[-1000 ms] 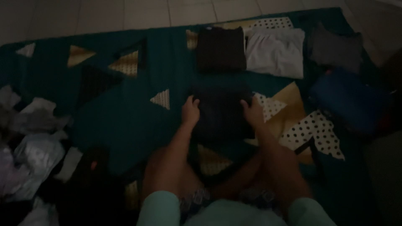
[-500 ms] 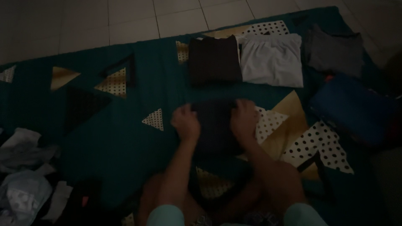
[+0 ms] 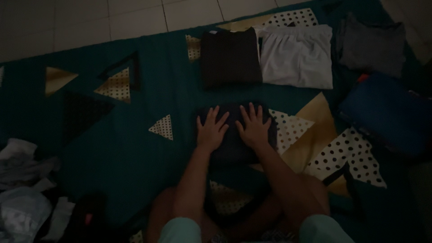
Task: The person sits on a patterned mat and folds several garments one by one, including a dark shirt, a striped shirt, and a patterned shirt, placing each folded item into a neat pile.
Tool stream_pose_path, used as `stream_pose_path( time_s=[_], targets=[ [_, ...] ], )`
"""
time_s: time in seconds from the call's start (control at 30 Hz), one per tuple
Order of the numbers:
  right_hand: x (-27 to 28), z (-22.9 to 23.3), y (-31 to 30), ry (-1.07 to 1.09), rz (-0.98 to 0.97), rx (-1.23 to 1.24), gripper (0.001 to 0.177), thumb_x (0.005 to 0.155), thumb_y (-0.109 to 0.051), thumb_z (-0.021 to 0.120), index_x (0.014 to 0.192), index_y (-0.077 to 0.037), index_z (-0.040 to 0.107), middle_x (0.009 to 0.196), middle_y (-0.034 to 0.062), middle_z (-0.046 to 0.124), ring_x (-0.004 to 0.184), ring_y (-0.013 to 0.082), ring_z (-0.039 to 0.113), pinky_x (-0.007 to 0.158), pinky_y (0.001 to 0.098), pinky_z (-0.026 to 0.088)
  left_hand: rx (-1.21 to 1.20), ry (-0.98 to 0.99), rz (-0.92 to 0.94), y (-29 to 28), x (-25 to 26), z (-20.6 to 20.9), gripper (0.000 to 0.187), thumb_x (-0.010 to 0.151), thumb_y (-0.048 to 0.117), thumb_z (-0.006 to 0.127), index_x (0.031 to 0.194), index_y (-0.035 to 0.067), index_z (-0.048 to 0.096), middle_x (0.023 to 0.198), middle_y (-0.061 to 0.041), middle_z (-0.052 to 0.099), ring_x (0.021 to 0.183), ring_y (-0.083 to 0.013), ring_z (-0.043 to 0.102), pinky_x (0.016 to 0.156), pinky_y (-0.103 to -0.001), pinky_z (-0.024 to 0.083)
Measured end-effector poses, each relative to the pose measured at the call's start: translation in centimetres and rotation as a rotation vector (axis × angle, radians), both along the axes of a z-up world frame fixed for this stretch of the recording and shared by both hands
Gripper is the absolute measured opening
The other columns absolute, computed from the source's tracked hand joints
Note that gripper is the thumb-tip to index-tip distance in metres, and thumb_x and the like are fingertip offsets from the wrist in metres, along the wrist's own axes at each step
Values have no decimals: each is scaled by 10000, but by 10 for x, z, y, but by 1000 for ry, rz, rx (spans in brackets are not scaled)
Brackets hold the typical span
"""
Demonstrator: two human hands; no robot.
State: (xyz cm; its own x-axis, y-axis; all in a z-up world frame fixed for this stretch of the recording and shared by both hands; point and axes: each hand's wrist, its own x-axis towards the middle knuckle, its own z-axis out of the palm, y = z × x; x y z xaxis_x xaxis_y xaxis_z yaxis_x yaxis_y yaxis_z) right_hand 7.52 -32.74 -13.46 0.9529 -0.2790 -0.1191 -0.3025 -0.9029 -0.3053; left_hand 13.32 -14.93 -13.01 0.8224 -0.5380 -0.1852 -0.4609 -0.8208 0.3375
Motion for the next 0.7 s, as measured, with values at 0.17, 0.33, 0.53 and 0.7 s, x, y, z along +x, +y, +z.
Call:
stream_pose_path(
  time_s=[0.17,0.33,0.53,0.7],
  targets=[
    [-33,32,-18,-196,-251,163,798,924,-395,644,1620,-161,333,1650,195,346,1561,381,296,1231,594,279,-216,59,556,23,-20,23,677,987,448,574,1567,160,379,1588,-144,372,1457,-331,379,1193,-516,317],
    [-49,46,-39,142,-608,669,946,833,-546,735,1527,4,401,1509,262,512,1370,408,530,1132,491,458,-124,488,887,37,-30,27,802,985,563,612,1560,61,367,1549,-207,408,1376,-376,458,1123,-503,410],
    [-49,51,-53,410,-656,1202,891,837,-433,756,1532,24,435,1551,236,490,1380,416,520,1129,475,434,-288,791,789,47,-13,18,851,971,636,571,1527,-3,492,1545,-211,551,1352,-344,574,1148,-457,434],
    [-70,66,-62,354,-549,1306,906,832,-331,707,1612,-197,266,1586,177,420,1395,391,481,1147,490,431,-193,797,760,40,-20,40,877,970,581,547,1639,111,231,1655,-168,336,1486,-330,405,1211,-500,328]
  ],
)
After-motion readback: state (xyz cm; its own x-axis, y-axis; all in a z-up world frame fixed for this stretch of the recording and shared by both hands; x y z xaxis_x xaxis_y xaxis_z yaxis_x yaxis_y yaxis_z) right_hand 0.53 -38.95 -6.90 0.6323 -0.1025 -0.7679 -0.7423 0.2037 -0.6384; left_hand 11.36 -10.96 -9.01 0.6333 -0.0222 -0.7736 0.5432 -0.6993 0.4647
